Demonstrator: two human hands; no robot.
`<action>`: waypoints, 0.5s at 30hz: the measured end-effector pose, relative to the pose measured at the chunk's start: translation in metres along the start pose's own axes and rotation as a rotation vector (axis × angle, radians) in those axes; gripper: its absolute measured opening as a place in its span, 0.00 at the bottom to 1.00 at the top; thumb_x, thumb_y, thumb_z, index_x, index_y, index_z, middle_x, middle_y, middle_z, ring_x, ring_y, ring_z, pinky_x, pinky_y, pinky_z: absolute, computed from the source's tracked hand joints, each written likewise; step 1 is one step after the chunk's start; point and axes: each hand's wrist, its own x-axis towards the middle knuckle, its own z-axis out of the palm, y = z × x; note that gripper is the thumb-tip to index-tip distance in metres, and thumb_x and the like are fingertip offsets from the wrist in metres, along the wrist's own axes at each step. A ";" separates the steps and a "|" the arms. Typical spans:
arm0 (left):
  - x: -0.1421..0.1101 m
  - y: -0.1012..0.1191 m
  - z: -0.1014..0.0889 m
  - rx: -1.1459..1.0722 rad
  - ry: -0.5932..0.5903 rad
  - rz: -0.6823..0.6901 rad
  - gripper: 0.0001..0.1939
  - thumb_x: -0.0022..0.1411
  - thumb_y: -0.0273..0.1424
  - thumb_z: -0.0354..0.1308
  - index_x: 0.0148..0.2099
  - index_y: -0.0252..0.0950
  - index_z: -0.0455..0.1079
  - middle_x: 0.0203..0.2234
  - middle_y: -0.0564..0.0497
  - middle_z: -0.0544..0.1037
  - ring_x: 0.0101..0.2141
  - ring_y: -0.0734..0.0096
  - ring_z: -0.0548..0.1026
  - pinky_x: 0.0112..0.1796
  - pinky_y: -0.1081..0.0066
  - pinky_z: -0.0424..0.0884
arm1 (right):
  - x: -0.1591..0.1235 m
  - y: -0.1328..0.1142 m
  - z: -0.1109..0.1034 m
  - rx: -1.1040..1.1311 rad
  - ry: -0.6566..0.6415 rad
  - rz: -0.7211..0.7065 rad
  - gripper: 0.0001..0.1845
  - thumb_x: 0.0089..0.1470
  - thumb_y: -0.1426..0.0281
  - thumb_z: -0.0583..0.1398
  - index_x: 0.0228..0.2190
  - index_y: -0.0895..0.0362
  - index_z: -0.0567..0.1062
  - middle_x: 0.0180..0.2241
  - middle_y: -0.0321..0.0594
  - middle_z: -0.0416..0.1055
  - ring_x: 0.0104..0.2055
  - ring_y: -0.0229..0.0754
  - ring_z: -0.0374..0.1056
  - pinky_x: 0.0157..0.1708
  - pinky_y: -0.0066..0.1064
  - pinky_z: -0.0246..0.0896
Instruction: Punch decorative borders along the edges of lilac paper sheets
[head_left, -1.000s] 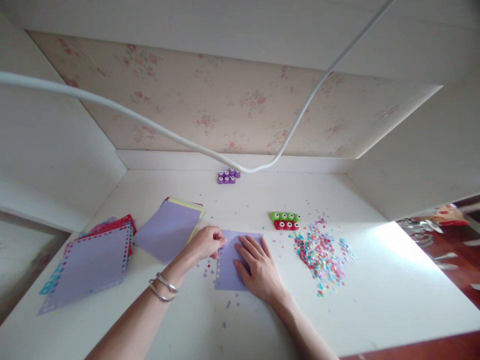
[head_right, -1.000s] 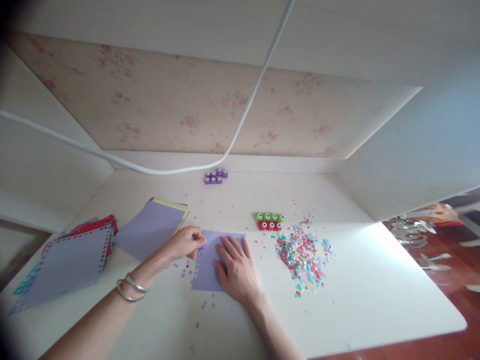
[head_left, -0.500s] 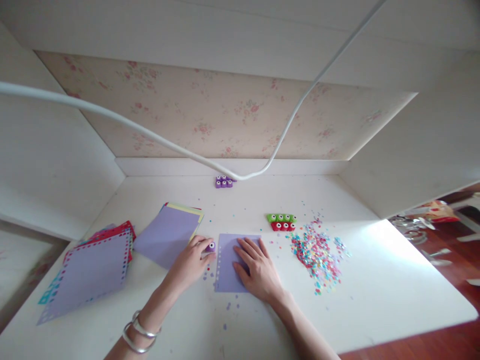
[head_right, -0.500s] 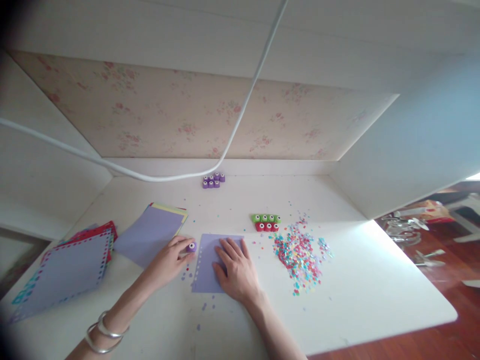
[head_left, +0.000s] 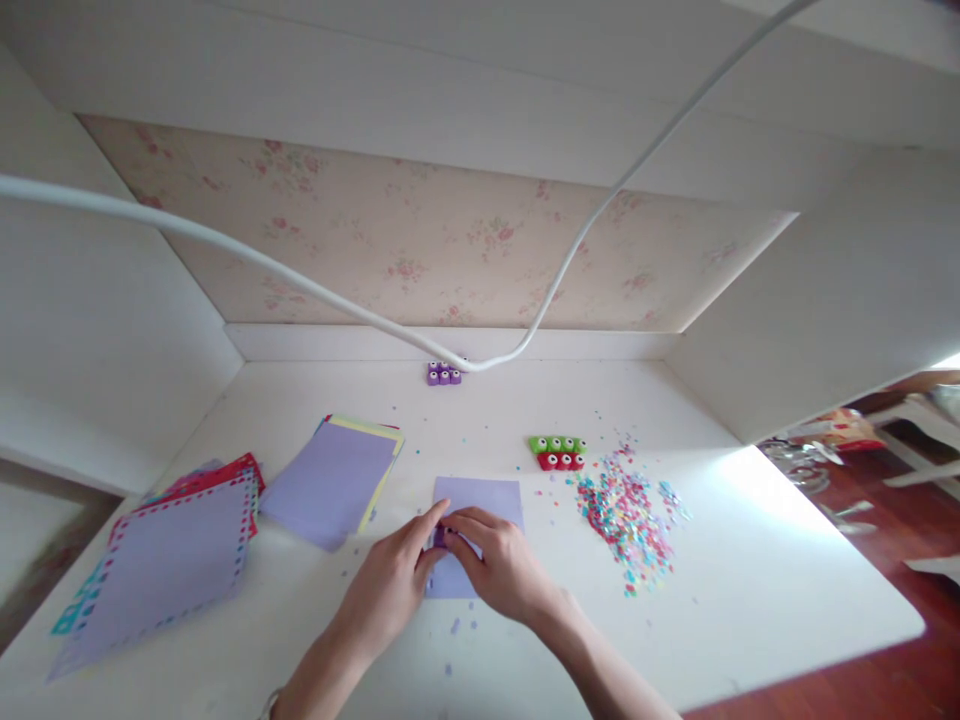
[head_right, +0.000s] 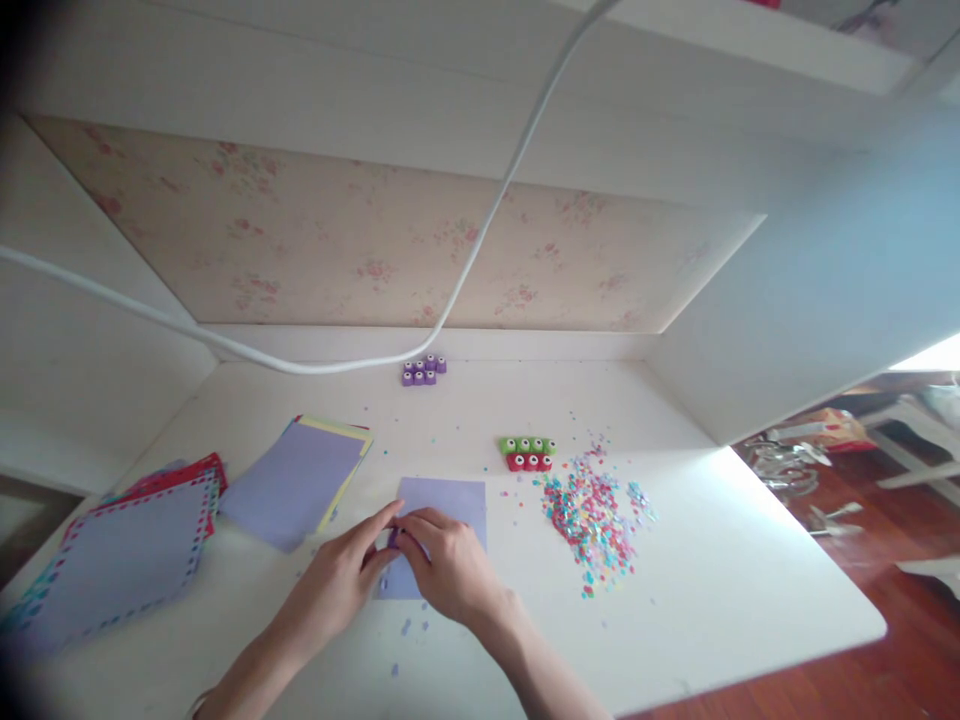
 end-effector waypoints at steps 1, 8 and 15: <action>-0.001 0.001 0.001 0.001 -0.002 -0.003 0.27 0.67 0.29 0.53 0.66 0.46 0.56 0.49 0.48 0.79 0.38 0.65 0.81 0.45 0.65 0.76 | 0.000 -0.001 -0.002 0.011 -0.013 -0.001 0.16 0.66 0.71 0.52 0.50 0.49 0.74 0.46 0.35 0.76 0.46 0.38 0.73 0.48 0.27 0.67; -0.008 0.001 0.008 -0.026 0.006 -0.035 0.21 0.68 0.34 0.53 0.62 0.44 0.60 0.48 0.47 0.76 0.30 0.71 0.77 0.37 0.71 0.76 | 0.000 0.026 -0.028 0.076 0.094 0.166 0.12 0.62 0.64 0.56 0.37 0.51 0.80 0.36 0.35 0.79 0.37 0.40 0.75 0.38 0.28 0.70; -0.021 -0.011 0.019 -0.058 0.058 -0.062 0.12 0.70 0.34 0.49 0.53 0.42 0.68 0.46 0.47 0.75 0.35 0.70 0.78 0.40 0.71 0.76 | 0.013 0.116 -0.112 -0.145 0.500 0.570 0.23 0.57 0.52 0.55 0.41 0.54 0.80 0.30 0.41 0.80 0.31 0.47 0.75 0.30 0.34 0.68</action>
